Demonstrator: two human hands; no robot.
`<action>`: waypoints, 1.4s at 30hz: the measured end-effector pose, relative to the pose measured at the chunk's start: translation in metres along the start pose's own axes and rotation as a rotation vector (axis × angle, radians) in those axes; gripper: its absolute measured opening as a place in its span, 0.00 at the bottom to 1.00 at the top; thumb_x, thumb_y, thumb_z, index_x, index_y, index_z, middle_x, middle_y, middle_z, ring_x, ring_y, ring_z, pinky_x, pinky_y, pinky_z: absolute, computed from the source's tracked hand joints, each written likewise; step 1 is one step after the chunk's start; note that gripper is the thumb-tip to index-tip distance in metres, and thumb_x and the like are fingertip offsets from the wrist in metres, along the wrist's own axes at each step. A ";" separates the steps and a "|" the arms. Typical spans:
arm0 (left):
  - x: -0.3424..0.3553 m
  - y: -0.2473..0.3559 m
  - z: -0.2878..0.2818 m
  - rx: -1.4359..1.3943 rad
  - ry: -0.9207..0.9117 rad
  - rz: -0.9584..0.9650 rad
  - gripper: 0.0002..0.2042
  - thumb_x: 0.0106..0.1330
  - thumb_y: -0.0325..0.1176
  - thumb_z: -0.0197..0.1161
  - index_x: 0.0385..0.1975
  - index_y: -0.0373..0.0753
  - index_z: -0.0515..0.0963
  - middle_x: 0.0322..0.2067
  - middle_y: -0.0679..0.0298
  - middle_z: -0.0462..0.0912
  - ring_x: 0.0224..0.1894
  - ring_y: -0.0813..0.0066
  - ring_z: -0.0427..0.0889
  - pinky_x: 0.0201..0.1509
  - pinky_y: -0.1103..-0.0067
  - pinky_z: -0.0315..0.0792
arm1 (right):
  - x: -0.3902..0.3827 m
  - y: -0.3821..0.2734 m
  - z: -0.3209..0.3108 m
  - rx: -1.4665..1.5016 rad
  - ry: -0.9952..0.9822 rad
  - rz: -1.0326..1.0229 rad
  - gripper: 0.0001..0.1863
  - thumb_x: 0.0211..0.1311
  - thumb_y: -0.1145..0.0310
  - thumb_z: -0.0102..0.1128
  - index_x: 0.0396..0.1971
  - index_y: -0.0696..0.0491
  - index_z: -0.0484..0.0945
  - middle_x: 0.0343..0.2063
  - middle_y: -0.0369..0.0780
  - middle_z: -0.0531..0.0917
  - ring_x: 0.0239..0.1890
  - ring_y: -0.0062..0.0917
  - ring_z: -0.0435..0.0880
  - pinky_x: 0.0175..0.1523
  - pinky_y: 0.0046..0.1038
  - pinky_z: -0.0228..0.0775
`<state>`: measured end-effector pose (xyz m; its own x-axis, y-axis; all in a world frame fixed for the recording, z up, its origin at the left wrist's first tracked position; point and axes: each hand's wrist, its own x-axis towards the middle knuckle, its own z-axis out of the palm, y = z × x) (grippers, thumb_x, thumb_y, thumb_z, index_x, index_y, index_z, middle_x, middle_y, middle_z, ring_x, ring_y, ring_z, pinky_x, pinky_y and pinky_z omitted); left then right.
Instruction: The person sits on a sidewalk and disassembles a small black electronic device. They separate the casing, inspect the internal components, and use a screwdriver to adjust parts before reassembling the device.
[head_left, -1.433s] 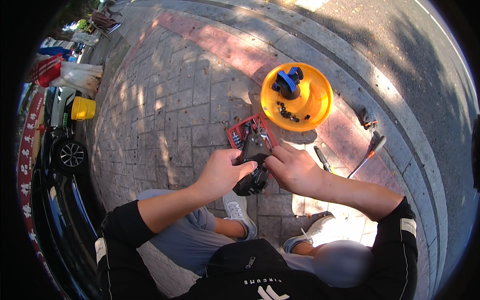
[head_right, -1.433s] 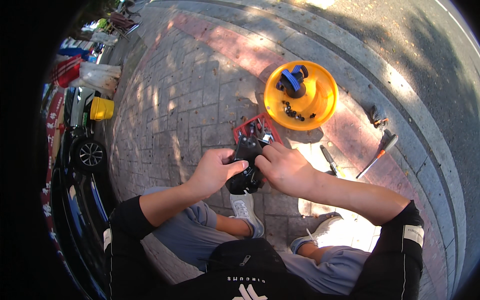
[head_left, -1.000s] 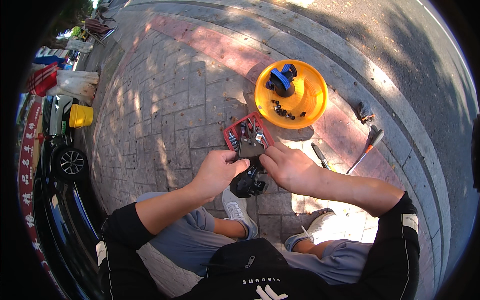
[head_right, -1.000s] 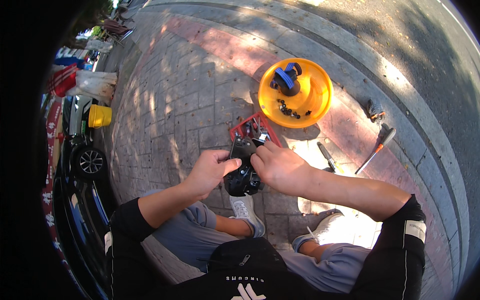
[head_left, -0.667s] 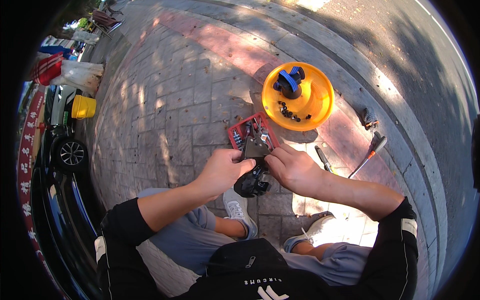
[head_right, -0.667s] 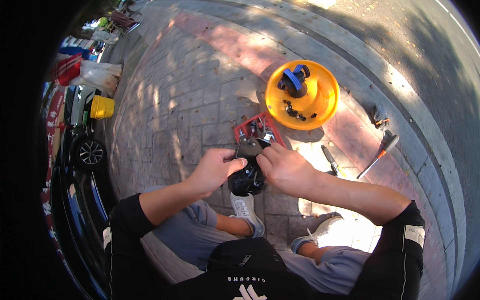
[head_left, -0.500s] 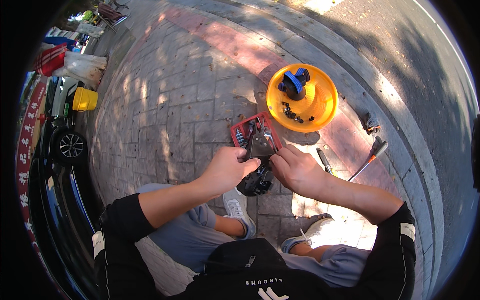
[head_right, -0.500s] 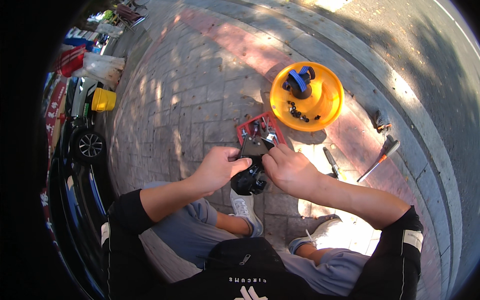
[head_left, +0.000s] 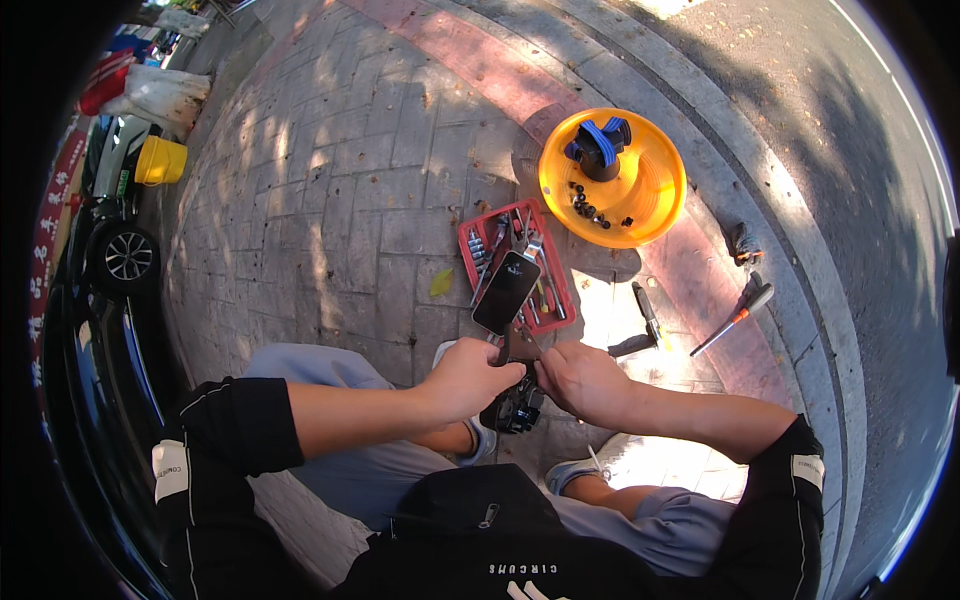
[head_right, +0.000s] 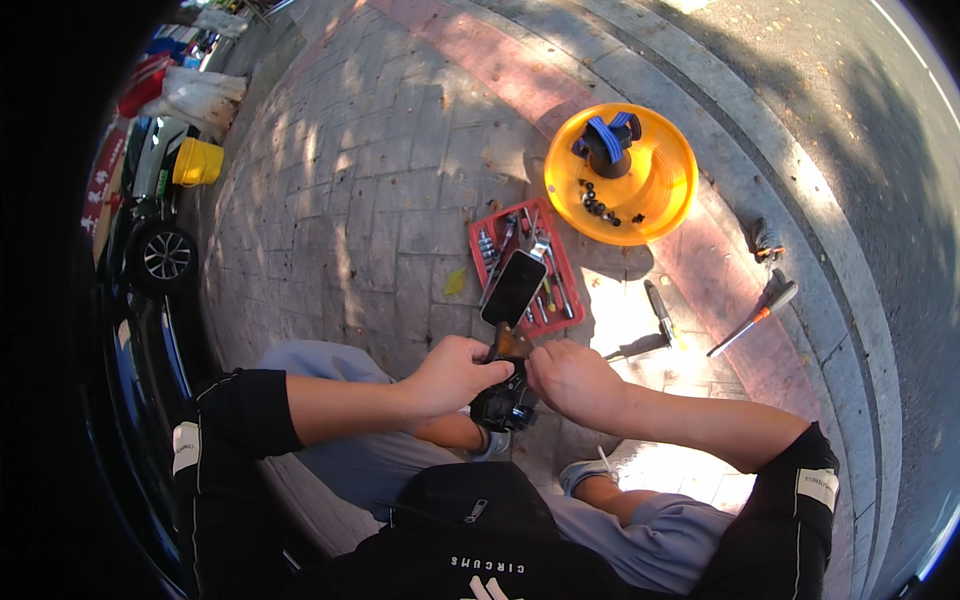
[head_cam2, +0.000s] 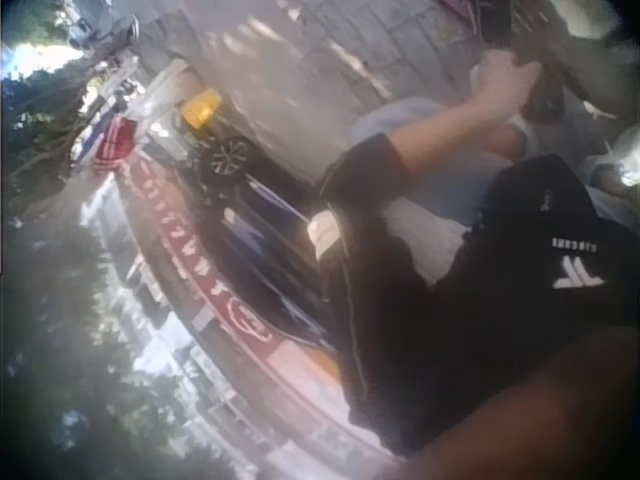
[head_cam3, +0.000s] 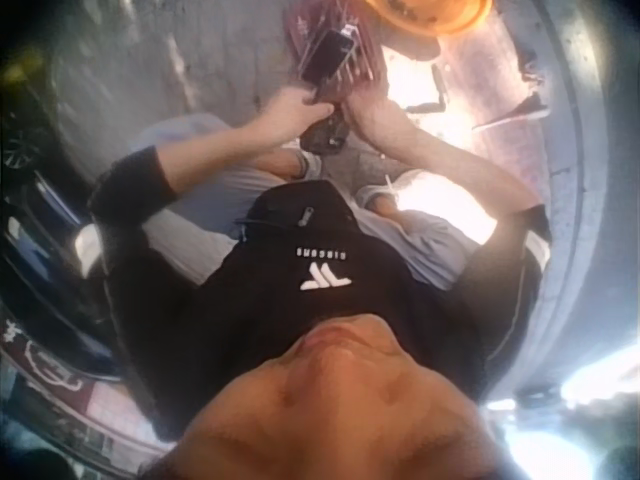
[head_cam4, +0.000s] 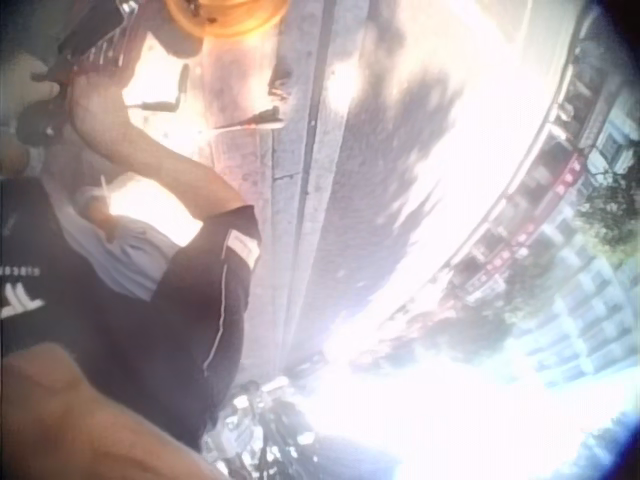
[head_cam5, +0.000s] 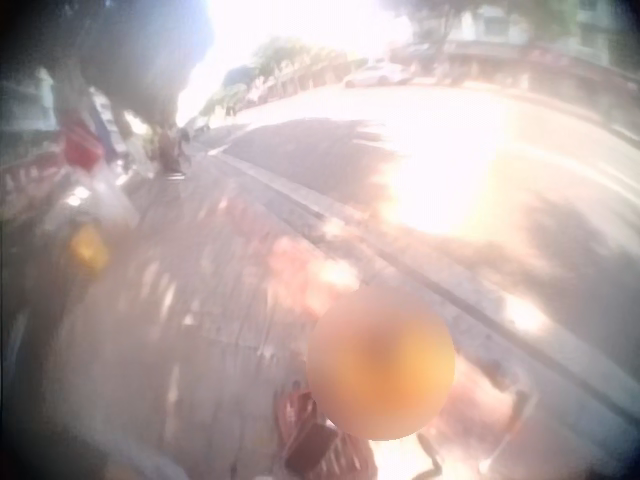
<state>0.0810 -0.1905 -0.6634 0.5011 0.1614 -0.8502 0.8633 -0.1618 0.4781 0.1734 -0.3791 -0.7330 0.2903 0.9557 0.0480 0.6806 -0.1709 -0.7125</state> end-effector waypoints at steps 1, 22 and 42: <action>0.001 -0.004 0.002 0.004 0.006 0.032 0.13 0.69 0.35 0.66 0.35 0.27 0.84 0.27 0.63 0.85 0.30 0.83 0.78 0.34 0.79 0.73 | -0.003 -0.001 0.003 0.016 0.030 -0.014 0.10 0.66 0.68 0.59 0.28 0.57 0.72 0.24 0.45 0.77 0.30 0.39 0.81 0.35 0.39 0.77; 0.018 -0.003 0.006 -0.094 0.057 0.071 0.14 0.67 0.36 0.68 0.31 0.27 0.84 0.23 0.64 0.82 0.27 0.83 0.75 0.30 0.76 0.70 | 0.001 0.020 -0.006 -0.080 0.100 -0.088 0.10 0.66 0.67 0.61 0.33 0.57 0.73 0.24 0.43 0.79 0.26 0.41 0.83 0.30 0.40 0.78; 0.007 0.017 0.010 -0.245 0.004 0.029 0.11 0.71 0.35 0.66 0.35 0.31 0.83 0.27 0.68 0.82 0.26 0.85 0.76 0.26 0.81 0.69 | 0.001 0.021 -0.023 0.028 0.162 -0.092 0.10 0.65 0.67 0.59 0.28 0.57 0.73 0.22 0.47 0.80 0.25 0.45 0.83 0.33 0.44 0.77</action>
<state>0.0991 -0.2019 -0.6633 0.5257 0.1644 -0.8347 0.8371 0.0746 0.5419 0.2037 -0.3870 -0.7320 0.3335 0.9157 0.2242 0.6907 -0.0755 -0.7192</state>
